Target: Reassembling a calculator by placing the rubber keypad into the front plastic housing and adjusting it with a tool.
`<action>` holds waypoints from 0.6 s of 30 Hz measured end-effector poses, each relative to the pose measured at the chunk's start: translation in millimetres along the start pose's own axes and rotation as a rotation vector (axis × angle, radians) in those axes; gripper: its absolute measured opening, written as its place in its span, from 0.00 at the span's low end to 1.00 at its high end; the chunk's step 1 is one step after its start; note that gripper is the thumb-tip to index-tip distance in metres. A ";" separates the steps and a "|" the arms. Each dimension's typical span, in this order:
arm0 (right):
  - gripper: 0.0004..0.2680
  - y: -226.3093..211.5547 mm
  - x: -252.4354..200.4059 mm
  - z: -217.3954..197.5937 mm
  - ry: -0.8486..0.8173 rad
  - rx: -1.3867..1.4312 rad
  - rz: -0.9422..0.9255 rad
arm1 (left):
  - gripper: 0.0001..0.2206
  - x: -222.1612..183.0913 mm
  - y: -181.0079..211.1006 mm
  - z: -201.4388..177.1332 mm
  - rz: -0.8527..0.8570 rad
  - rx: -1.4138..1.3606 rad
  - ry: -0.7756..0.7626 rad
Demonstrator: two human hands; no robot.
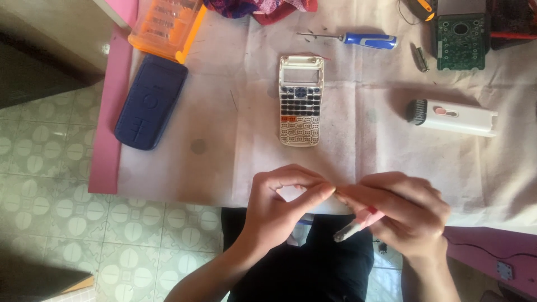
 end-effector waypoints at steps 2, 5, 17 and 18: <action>0.09 -4.4 10.4 0.2 0.000 -0.029 -0.083 | 0.02 2.1 5.3 -0.7 0.053 -0.004 0.081; 0.12 2.4 18.4 -2.2 -0.022 -0.079 -0.131 | 0.06 10.8 4.4 -0.7 0.155 0.003 0.069; 0.04 32.1 113.1 2.0 -0.128 0.006 -0.196 | 0.06 88.6 72.9 -21.2 0.623 0.220 -0.122; 0.04 46.4 117.4 6.9 -0.122 -0.006 -0.199 | 0.06 104.6 66.6 -22.7 0.633 0.215 -0.130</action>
Point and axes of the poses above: each hand's wrist, its own x-axis towards the middle knuckle, its own z-axis out of the palm, y = z × x, the point moved 4 cm from there along x, towards the middle knuckle, and after that the axes turned 10 degrees about y, right-handed, at the moved point
